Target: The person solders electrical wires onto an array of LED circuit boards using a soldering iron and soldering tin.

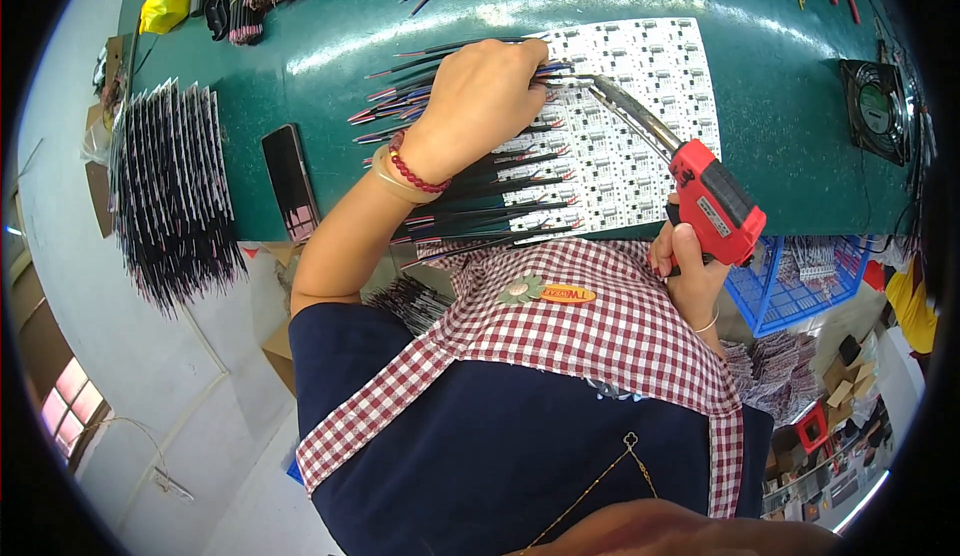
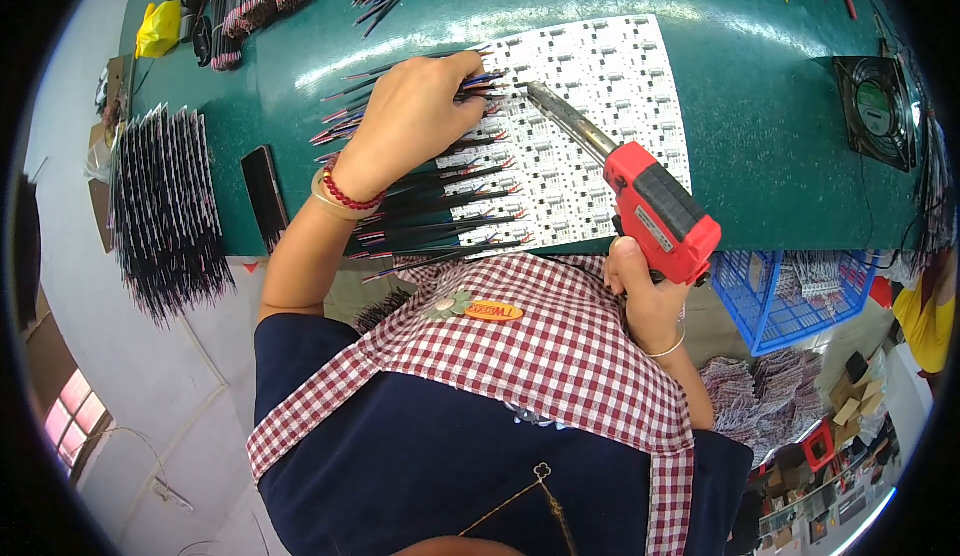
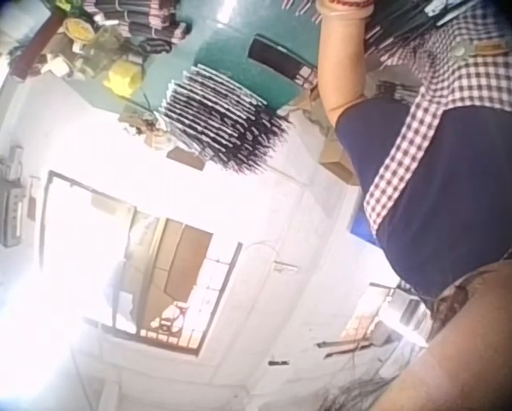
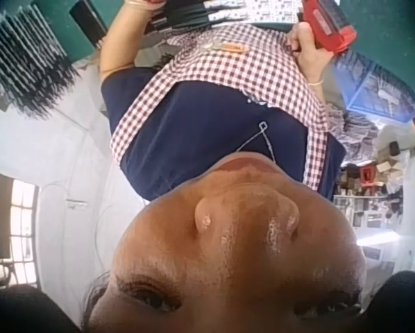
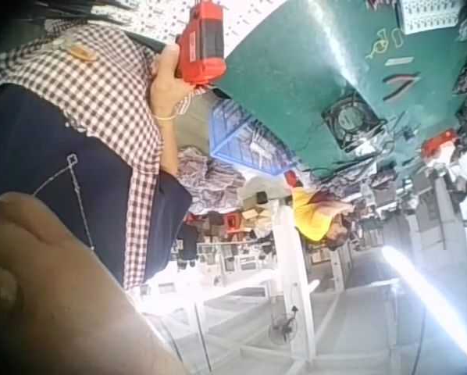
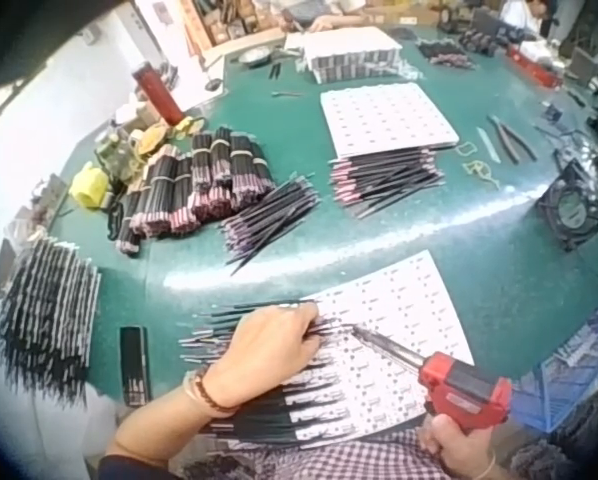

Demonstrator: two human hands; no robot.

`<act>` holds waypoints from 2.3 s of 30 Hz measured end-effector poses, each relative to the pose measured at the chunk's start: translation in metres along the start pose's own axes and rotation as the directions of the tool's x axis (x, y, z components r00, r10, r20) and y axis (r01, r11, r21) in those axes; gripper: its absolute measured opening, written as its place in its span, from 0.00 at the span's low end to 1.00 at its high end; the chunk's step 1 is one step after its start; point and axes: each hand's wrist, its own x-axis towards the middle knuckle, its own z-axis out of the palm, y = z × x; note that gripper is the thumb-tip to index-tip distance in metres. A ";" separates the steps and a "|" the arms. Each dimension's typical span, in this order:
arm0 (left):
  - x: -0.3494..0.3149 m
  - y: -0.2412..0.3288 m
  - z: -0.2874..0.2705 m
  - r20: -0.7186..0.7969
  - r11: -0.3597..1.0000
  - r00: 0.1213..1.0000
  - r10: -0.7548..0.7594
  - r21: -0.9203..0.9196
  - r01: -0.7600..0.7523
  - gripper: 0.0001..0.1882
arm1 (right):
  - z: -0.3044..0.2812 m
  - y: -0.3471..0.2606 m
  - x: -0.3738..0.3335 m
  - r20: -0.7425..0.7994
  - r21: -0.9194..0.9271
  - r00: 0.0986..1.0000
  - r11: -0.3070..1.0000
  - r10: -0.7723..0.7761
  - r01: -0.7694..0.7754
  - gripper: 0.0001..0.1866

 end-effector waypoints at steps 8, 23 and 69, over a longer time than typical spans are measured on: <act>-0.001 0.002 -0.002 -0.017 1.000 1.000 -0.003 -0.001 0.003 0.10 | -0.002 0.001 0.001 0.025 -0.040 0.999 0.999 0.037 -0.036 0.16; -0.001 0.005 0.007 -0.079 1.000 0.997 -0.017 0.017 0.018 0.09 | 0.005 0.000 0.002 0.020 -0.020 1.000 1.000 0.009 -0.009 0.16; -0.010 0.009 0.017 -0.175 0.998 0.983 0.062 0.035 -0.056 0.09 | -0.005 0.008 -0.006 0.022 -0.011 0.998 0.998 -0.060 0.060 0.18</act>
